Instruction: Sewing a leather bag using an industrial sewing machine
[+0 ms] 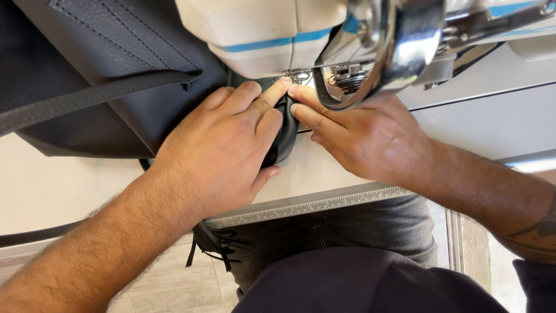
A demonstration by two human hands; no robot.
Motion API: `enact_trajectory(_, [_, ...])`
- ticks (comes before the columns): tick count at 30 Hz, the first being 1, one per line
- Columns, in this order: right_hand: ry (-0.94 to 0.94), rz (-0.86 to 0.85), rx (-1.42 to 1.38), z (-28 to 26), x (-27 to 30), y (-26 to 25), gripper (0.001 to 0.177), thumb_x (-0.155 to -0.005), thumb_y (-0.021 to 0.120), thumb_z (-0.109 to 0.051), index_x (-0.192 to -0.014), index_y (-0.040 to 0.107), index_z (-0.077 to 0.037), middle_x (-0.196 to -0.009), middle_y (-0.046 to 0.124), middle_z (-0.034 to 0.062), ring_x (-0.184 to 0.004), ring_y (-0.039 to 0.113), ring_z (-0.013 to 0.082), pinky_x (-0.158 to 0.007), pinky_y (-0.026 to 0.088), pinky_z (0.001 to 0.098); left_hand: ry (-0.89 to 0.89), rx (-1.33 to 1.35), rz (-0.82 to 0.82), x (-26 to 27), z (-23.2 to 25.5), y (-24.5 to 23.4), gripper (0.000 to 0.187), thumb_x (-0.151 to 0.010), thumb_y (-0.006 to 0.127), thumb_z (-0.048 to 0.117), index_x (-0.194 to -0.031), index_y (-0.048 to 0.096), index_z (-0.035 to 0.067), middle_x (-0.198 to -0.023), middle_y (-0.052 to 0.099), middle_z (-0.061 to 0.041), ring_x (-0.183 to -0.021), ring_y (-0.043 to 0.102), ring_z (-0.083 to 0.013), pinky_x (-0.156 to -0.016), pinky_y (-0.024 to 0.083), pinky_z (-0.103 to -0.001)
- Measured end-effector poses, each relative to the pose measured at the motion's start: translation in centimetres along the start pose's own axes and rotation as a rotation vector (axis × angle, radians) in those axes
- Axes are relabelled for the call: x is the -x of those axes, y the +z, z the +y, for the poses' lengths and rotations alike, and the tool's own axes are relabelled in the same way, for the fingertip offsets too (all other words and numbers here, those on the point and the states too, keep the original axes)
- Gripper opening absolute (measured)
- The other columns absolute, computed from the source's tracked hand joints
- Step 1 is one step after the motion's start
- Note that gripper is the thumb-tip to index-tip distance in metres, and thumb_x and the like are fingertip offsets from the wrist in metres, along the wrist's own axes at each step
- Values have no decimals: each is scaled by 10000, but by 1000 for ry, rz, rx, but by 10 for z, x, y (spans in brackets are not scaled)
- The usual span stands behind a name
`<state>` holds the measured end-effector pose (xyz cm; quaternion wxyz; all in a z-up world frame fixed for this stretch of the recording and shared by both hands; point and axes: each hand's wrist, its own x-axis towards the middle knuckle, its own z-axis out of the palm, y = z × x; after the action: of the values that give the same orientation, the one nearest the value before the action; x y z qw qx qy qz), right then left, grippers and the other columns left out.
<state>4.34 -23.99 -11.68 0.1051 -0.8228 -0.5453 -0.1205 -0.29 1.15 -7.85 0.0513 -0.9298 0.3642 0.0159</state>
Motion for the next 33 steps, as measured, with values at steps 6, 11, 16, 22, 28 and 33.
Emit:
enact_trajectory(6, [4,23,88,-1,-2,4,453,-991,836,-261,-1389,675,-115,-1463,667,-23,-986,771,144,-877,565,475,22,38,26,0,-8,4,663,-763,679,678,-1094,626,106,-1427,632,-124,-1215,540,-264,-935,465,-377])
enact_trajectory(11, [7,6,100,4,-10,2,400,-1006,827,-269,-1365,707,-142,-1480,648,-19,-1187,708,190,-984,489,439,50,146,100,-1,-16,11,598,-728,771,568,-1049,643,80,-1394,655,-155,-1188,560,-294,-955,491,-414])
enact_trajectory(16, [6,0,75,0,-3,9,445,-996,830,-290,-1381,677,-127,-1505,623,22,-1176,687,201,-1011,440,435,55,150,84,2,-12,14,595,-720,787,571,-1032,637,87,-1203,700,-114,-1138,567,-284,-916,499,-417])
enact_trajectory(22, [6,-86,208,-3,-5,21,506,-975,782,-409,-1410,657,-181,-1542,591,-37,-1157,642,179,-951,459,420,62,97,106,5,-15,26,530,-757,727,522,-1051,633,91,-1388,664,-127,-1127,583,-271,-899,498,-393])
enact_trajectory(28, [35,8,83,-9,1,18,401,-1015,811,-309,-1358,707,-129,-1494,645,14,-1255,674,190,-946,458,425,27,97,89,9,-3,21,543,-763,738,542,-1057,641,97,-1428,645,-136,-1200,579,-276,-968,486,-413])
enact_trajectory(33, [-8,-45,184,-8,6,17,535,-943,830,-335,-1422,656,-172,-1556,577,-28,-1219,687,163,-937,484,434,32,130,68,9,-3,16,470,-759,763,491,-1001,632,110,-1029,688,-77,-1071,591,-274,-887,503,-415])
